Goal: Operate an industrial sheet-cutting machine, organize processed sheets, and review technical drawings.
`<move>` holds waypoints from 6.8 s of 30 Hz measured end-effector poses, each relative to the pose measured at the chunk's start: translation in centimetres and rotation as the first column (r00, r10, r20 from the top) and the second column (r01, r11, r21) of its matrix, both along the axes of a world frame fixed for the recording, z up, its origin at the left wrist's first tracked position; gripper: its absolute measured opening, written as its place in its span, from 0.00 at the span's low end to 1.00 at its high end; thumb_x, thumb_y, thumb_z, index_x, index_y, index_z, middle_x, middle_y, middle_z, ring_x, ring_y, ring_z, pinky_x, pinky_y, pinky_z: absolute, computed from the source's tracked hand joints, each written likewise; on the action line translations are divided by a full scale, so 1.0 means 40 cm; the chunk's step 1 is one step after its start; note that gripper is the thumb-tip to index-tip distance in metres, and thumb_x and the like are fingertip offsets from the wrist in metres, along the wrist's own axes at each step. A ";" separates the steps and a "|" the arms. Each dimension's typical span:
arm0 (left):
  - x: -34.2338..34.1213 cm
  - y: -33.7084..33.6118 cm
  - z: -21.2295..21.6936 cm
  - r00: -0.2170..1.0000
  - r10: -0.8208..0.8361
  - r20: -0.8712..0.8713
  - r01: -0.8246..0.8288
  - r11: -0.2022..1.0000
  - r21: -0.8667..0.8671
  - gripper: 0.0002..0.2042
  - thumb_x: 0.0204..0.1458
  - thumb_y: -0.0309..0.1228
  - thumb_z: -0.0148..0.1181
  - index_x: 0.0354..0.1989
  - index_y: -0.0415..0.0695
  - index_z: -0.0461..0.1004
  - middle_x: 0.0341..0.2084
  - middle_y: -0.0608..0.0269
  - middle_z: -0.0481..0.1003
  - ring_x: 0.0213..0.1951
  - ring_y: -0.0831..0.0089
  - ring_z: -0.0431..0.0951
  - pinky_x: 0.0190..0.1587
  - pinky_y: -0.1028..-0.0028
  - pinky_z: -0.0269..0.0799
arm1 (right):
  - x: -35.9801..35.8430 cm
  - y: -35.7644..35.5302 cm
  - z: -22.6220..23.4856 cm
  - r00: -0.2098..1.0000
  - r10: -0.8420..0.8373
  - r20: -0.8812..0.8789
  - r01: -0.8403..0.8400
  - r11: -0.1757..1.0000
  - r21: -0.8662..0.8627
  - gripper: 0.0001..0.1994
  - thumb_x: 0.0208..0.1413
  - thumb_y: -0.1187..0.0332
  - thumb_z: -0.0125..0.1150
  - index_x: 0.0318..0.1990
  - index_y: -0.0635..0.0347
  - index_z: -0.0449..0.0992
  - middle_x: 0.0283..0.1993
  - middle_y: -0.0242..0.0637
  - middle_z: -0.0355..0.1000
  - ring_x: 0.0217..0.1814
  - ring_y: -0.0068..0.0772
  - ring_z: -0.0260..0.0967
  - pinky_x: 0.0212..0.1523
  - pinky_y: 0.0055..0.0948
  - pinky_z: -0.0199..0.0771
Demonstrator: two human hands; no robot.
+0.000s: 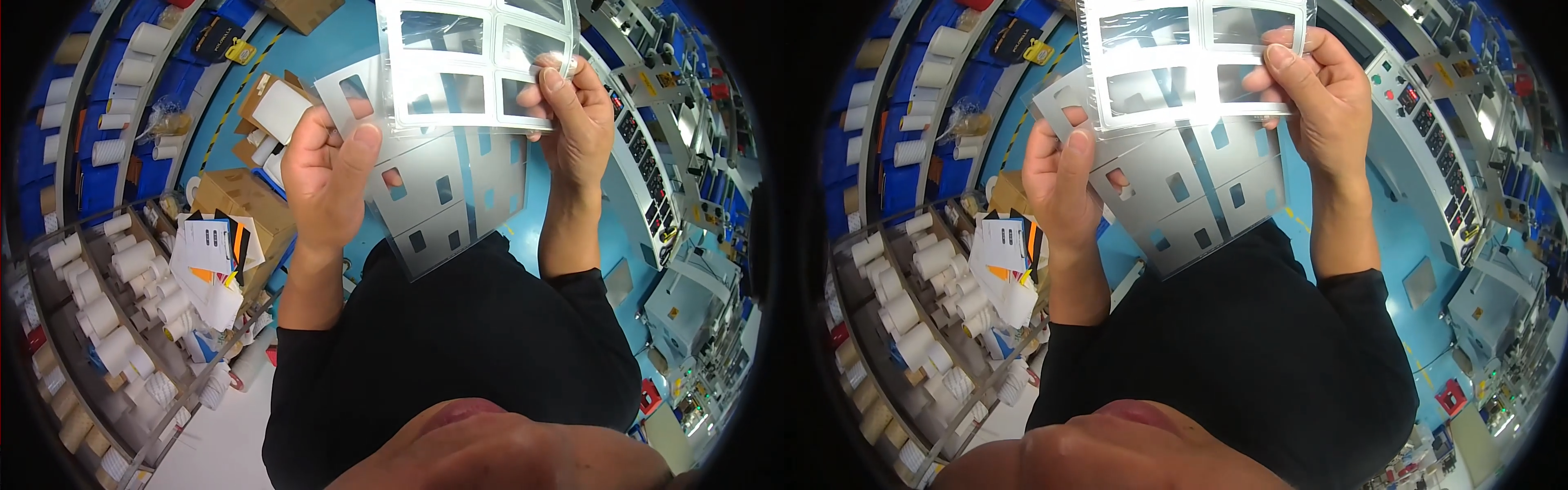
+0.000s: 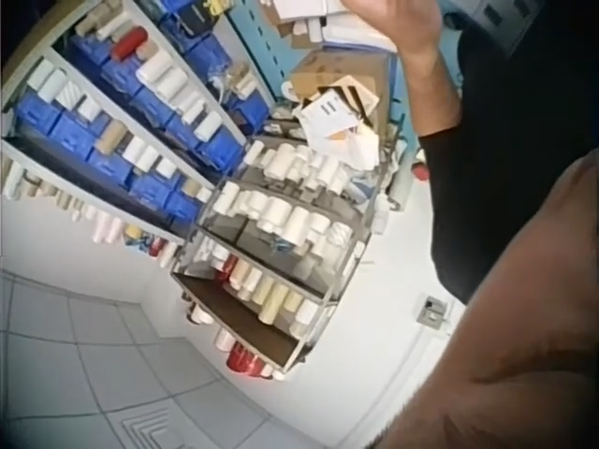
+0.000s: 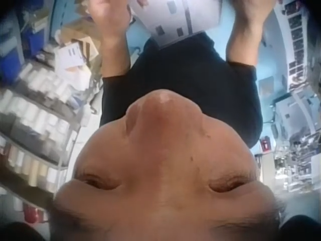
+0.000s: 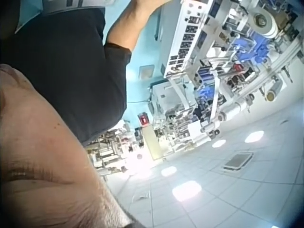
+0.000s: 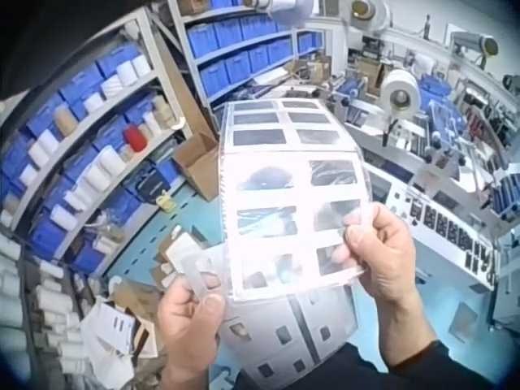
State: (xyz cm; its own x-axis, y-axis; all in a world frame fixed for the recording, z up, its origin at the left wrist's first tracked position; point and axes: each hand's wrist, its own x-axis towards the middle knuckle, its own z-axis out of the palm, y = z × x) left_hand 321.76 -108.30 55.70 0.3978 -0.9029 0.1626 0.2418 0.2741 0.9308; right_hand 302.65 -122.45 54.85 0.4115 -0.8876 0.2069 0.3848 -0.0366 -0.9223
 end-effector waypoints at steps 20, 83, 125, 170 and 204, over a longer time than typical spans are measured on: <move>0.000 -0.018 0.019 0.994 0.100 0.044 -0.102 0.994 0.037 0.11 0.54 0.24 0.54 0.43 0.33 0.65 0.30 0.53 0.74 0.20 0.77 0.73 0.20 0.80 0.69 | 0.007 0.028 0.050 0.993 -0.002 -0.116 -0.010 0.995 -0.101 0.09 0.57 0.73 0.54 0.42 0.67 0.71 0.26 0.33 0.71 0.23 0.17 0.70 0.24 0.12 0.67; 0.019 -0.075 -0.288 -0.398 -0.716 -0.574 0.446 0.395 -0.803 0.41 0.54 0.63 0.39 0.55 0.29 0.62 0.24 0.62 0.63 0.21 0.79 0.63 0.20 0.80 0.61 | -0.042 -0.004 -0.191 0.884 0.361 0.297 -0.395 0.917 0.062 0.17 0.60 0.72 0.50 0.56 0.64 0.62 0.58 0.42 0.65 0.60 0.33 0.61 0.63 0.37 0.56; 0.201 0.139 0.015 0.944 -0.187 0.272 0.195 0.981 0.000 0.17 0.61 0.35 0.41 0.42 0.34 0.72 0.31 0.58 0.76 0.29 0.78 0.75 0.29 0.80 0.70 | -0.045 0.031 -0.141 0.991 0.136 0.012 -0.135 0.987 -0.085 0.12 0.55 0.73 0.57 0.46 0.64 0.66 0.40 0.34 0.68 0.40 0.24 0.66 0.45 0.23 0.66; -0.020 -0.015 0.015 0.988 0.071 -0.135 -0.092 0.983 -0.158 0.15 0.59 0.27 0.49 0.52 0.32 0.63 0.43 0.51 0.73 0.38 0.70 0.78 0.31 0.74 0.79 | -0.075 -0.035 -0.091 0.977 0.035 0.209 -0.052 0.996 0.077 0.12 0.60 0.73 0.49 0.50 0.61 0.66 0.41 0.37 0.71 0.39 0.24 0.71 0.43 0.24 0.73; 0.758 1.191 -0.960 0.074 0.897 -0.437 -0.841 0.292 0.455 0.11 0.55 0.29 0.57 0.45 0.46 0.68 0.36 0.61 0.75 0.37 0.65 0.78 0.40 0.65 0.75 | 0.236 0.369 -0.704 0.130 0.688 -0.714 -0.372 0.701 0.608 0.17 0.54 0.67 0.56 0.51 0.63 0.68 0.37 0.42 0.75 0.31 0.28 0.72 0.32 0.24 0.71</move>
State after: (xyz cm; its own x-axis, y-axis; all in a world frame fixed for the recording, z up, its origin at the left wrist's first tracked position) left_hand 352.09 -60.64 17.29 0.8763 0.1475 -0.4587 0.2859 0.6071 0.7414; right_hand 312.07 -107.71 26.69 0.5742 -0.3003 -0.7617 -0.7839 0.0670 -0.6173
